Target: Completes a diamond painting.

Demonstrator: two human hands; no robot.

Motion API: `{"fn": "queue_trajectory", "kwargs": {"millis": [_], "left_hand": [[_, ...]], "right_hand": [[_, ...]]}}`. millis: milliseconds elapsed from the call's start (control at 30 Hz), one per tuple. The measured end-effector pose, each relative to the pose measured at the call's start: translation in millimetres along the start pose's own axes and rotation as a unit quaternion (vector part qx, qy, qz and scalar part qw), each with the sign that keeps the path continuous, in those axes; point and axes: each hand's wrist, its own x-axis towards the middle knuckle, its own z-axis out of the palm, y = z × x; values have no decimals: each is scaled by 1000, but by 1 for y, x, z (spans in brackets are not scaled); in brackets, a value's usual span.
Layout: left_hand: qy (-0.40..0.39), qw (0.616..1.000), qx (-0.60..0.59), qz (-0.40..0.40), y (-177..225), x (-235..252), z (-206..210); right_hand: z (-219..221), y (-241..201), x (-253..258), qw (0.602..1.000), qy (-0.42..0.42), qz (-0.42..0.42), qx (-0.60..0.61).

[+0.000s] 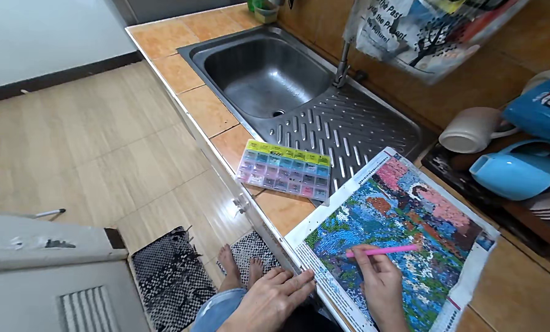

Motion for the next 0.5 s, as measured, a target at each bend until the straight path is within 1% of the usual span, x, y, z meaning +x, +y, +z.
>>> {"fn": "queue_trajectory", "kwargs": {"millis": [200, 233, 267, 333, 433, 500], "left_hand": [[-8, 1000, 7, -2, 0, 1, 0], [-9, 1000, 9, -3, 0, 1, 0], [-10, 1000, 11, -4, 0, 0, 1], [-13, 1000, 10, -7, -1, 0, 2], [-17, 1000, 6, -13, 0, 1, 1], [-18, 1000, 5, -15, 0, 0, 2]], "right_hand": [[2, -2, -1, 1000, -3, -24, 3], [3, -4, -2, 1000, -5, -16, 10], [3, -7, -2, 1000, -6, 8, 28], [5, -16, -1, 990, -2, 102, 96], [7, -30, 5, 945, 25, 260, 196], [7, -37, 8, 917, 34, 321, 234]]}}
